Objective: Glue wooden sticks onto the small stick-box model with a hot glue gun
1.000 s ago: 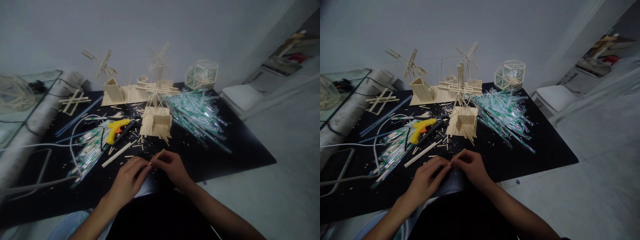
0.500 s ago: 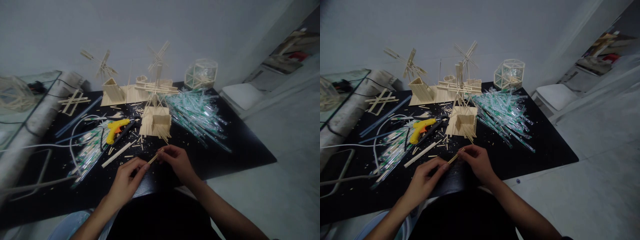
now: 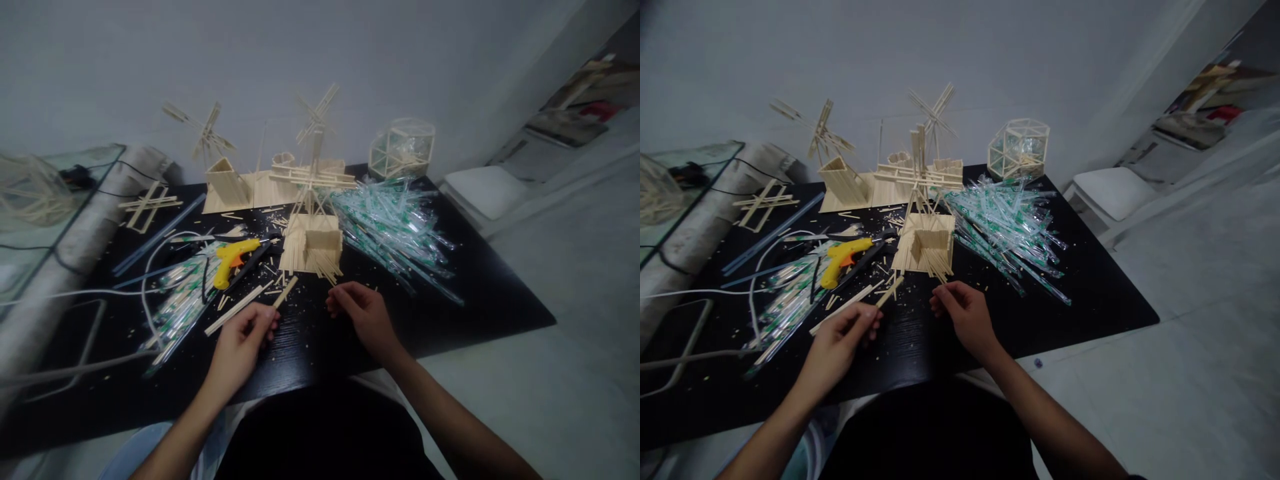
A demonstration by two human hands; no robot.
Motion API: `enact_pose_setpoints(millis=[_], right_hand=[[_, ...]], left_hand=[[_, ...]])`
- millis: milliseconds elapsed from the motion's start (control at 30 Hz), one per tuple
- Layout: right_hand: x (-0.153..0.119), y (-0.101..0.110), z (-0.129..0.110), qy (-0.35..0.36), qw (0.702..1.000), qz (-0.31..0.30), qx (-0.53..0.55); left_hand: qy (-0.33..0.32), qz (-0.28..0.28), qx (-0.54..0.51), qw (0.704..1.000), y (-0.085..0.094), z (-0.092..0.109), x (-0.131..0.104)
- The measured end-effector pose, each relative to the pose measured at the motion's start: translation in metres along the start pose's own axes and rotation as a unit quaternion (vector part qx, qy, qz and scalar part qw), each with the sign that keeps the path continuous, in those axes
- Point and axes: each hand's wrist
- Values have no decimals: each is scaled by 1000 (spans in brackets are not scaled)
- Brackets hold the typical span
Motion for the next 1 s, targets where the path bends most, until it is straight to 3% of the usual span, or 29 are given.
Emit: enact_pose_setpoints(millis=[167, 300, 567, 1000], right_hand=[[-4, -2, 10, 126, 970, 19, -208], [-4, -4, 12, 172, 950, -5, -261], [-3, -3, 12, 156, 952, -26, -263], [-3, -4, 11, 151, 953, -24, -263]], left_hand=[[40, 18, -94, 995, -2, 7, 27], [79, -1, -124, 989, -10, 9, 52], [98, -23, -22, 995, -14, 14, 84], [146, -73, -37, 986, -11, 19, 85]])
Point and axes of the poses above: each hand's wrist, its own x-axis towards the middle knuckle, its own y-axis out of the back of the hand, z = x × y, and after that the axes turned 5 degrees about -x, right-handed
